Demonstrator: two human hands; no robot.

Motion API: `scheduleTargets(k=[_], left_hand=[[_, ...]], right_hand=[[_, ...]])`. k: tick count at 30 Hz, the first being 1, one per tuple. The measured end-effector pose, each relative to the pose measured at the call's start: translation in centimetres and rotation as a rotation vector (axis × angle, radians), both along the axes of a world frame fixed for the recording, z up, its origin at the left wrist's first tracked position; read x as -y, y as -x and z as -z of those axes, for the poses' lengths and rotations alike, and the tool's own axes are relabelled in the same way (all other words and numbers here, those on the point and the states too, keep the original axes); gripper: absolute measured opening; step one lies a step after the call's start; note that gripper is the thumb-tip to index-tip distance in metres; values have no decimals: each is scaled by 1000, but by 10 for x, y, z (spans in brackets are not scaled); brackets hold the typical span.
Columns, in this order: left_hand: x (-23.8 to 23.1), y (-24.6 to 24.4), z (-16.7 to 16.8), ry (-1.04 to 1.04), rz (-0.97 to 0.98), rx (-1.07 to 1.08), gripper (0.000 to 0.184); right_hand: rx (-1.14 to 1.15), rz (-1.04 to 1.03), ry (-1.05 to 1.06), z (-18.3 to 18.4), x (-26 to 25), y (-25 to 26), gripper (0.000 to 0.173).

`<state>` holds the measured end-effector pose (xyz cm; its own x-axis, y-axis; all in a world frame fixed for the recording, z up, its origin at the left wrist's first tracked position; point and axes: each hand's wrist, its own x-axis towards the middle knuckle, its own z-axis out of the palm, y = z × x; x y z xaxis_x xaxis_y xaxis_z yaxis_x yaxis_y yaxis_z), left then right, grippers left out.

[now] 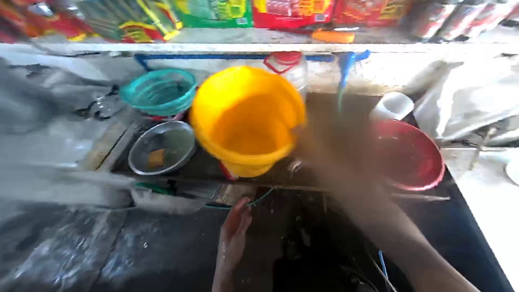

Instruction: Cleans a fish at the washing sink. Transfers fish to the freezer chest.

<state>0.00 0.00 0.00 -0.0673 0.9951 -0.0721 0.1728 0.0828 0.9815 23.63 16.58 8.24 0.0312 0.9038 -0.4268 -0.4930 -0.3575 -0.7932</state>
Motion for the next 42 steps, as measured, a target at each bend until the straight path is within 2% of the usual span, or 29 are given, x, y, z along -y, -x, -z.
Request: scheduleTargets(k=[2, 4, 7, 9, 10, 12, 14, 16, 18, 22, 24, 28, 32, 34, 37, 40, 42], left_hand=[[-9, -20, 12, 69, 50, -186, 48], [-27, -46, 24, 79, 127, -377, 50], [-77, -89, 39, 16, 250, -658, 52], [-119, -117, 57, -52, 296, -793, 54], [-141, -133, 64, -35, 321, -854, 55], [-188, -164, 75, 36, 383, -941, 58], [-234, -193, 92, 50, 416, -993, 65], [-274, -221, 111, 85, 446, -1036, 74], [-304, -244, 128, 171, 483, -1072, 84], [-323, -266, 160, 233, 496, -1130, 103], [-326, -269, 170, 253, 469, -1145, 107], [-341, -267, 164, 353, 467, -1082, 94], [-358, -246, 148, 314, 399, -999, 65], [-369, -235, 137, 394, 422, -930, 67], [-374, -219, 129, 408, 440, -858, 69], [-371, -199, 117, 409, 429, -721, 66], [-372, -187, 123, 434, 428, -608, 59]], right_hand=[[3, -43, -6, 28, -41, 48, 60], [-41, -91, 15, 46, -67, 78, 65], [-56, -175, 62, 54, -82, 55, 65], [185, -162, -55, 69, -79, 7, 54], [413, -127, -136, 87, -82, -21, 49], [957, -66, -257, 129, -99, -76, 51], [1330, -61, -239, 170, -129, -116, 56], [1465, -130, -128, 199, -160, -138, 60], [1430, -225, -117, 211, -183, -149, 63], [1602, -334, -196, 260, -213, -159, 77], [1704, -299, -218, 287, -229, -163, 75], [1733, -281, -144, 282, -243, -165, 66], [1748, -271, -132, 300, -247, -159, 62], [1700, -429, -48, 269, -243, -150, 56], [1701, -474, -18, 248, -231, -136, 48], [1632, -481, 14, 226, -213, -119, 50], [1581, -515, 22, 205, -202, -109, 56]])
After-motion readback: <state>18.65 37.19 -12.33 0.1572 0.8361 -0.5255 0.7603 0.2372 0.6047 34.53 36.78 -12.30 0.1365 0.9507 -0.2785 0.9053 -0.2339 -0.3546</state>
